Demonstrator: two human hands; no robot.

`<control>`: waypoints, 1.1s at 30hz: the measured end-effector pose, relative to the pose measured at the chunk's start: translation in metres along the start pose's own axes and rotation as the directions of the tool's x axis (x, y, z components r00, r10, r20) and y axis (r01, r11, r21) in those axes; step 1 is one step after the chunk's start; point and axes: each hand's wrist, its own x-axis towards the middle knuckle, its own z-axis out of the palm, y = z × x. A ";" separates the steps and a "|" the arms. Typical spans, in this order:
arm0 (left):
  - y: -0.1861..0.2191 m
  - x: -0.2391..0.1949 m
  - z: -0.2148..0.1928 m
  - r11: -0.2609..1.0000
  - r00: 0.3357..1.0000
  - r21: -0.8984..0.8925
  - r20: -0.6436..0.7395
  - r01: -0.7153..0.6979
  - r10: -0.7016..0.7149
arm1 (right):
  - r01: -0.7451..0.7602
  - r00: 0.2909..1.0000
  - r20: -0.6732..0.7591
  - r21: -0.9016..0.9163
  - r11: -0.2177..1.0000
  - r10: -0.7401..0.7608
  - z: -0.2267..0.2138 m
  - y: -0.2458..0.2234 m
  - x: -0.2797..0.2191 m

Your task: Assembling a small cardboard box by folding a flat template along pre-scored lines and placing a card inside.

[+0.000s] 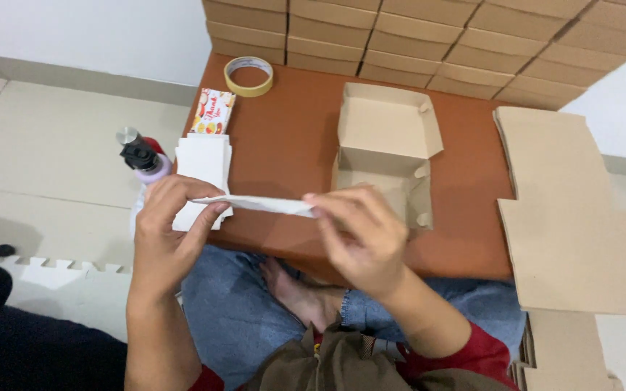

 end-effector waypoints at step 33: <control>0.000 0.097 0.213 0.598 0.803 0.537 0.415 -0.595 0.427 | -0.050 0.807 0.444 -0.606 0.794 0.390 -0.100 0.126 0.020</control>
